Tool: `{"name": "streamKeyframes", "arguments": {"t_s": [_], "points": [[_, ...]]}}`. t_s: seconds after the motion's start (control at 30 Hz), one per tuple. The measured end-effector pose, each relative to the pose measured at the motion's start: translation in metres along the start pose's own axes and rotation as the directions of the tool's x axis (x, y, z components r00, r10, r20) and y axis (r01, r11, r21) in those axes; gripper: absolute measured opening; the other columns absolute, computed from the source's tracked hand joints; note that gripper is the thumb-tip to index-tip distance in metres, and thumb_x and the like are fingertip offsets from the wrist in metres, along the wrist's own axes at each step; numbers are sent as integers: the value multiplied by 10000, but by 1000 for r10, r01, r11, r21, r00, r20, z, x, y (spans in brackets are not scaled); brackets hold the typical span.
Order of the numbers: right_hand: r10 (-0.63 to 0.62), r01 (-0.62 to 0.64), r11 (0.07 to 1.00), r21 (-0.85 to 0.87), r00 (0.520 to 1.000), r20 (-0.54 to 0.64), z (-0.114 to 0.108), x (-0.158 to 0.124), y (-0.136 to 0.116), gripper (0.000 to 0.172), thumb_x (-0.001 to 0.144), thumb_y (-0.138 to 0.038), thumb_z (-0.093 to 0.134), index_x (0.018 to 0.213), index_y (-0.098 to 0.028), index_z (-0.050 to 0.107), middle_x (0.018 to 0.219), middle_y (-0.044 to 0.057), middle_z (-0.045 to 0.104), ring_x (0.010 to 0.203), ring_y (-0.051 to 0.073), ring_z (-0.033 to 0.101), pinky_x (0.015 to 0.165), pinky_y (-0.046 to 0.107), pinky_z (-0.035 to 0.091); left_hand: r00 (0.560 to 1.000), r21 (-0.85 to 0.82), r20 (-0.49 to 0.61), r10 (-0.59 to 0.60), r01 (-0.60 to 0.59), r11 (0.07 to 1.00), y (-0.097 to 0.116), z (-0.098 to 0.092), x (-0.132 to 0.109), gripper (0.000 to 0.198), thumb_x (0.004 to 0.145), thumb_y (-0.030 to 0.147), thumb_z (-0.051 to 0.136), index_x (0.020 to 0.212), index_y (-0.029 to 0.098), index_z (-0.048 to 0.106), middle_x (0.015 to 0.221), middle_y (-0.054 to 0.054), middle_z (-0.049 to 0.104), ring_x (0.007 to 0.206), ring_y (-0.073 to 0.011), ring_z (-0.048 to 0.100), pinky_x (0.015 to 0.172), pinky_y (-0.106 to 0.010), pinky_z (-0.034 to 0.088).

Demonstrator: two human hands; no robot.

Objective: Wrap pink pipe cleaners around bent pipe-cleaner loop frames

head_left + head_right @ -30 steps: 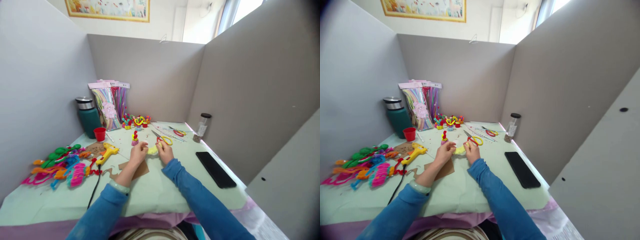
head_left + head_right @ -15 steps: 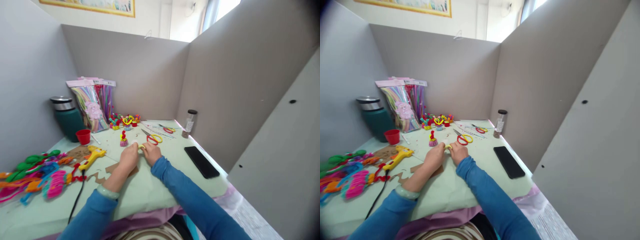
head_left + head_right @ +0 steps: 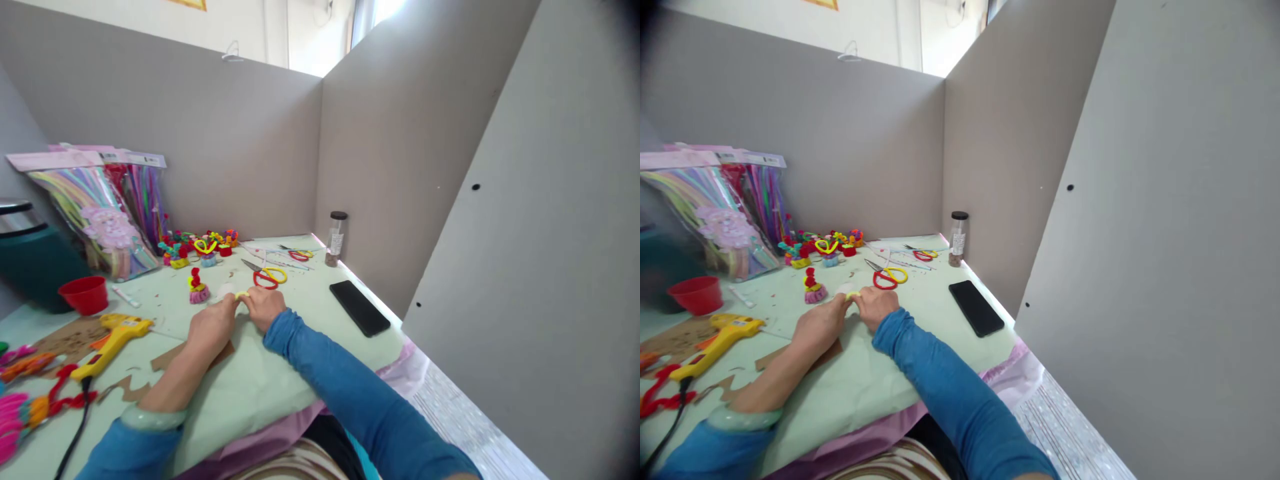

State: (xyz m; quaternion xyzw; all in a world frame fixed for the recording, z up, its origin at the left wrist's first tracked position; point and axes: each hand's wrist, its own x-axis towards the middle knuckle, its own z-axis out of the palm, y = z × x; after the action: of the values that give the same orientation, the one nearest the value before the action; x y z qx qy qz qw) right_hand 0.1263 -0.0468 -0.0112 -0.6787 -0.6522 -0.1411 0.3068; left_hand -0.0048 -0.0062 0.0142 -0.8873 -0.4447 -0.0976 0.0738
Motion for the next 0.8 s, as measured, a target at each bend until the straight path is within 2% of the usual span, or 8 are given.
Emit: {"name": "streamKeyframes", "arguments": {"t_s": [0.1,0.27,0.43,0.67,0.8], "points": [[-32,33,998,57,999,-27,-3,-1,2,339,925,-370,319,816,-181,578,787,44,626,759,149,575,622,246,372,1000,-27,26,7,-6,1000,1,0,-1,385,892,394,211,1058,198,498,746,-106,636,701,-250,609,611,-309,389],[-72,83,983,162,995,-73,-4,-3,4,254,914,-335,362,900,-186,567,876,44,626,810,138,566,659,233,364,999,-22,9,48,-48,999,1,-1,-2,361,900,368,219,1032,190,504,785,-108,642,725,-235,612,622,-300,390],[-59,65,985,161,998,-38,-1,-4,5,258,911,-333,375,812,-190,566,741,21,622,701,128,564,600,223,330,998,-21,4,65,-65,998,0,0,-3,362,903,382,212,1007,198,507,769,-104,651,713,-231,617,601,-288,375],[-9,28,978,208,996,-92,-4,-2,5,284,907,-350,372,778,-186,566,668,18,608,650,132,557,569,221,310,998,-189,-53,36,-46,981,0,-1,-4,358,897,427,242,943,211,524,794,-74,654,737,-187,607,602,-245,340],[-43,67,982,179,990,-133,-5,-2,4,302,900,-361,381,747,-180,568,722,35,615,665,134,550,581,231,312,996,-242,-78,44,-62,968,-2,2,-3,303,890,391,294,912,210,537,788,-70,658,732,-183,606,598,-244,327]]}}
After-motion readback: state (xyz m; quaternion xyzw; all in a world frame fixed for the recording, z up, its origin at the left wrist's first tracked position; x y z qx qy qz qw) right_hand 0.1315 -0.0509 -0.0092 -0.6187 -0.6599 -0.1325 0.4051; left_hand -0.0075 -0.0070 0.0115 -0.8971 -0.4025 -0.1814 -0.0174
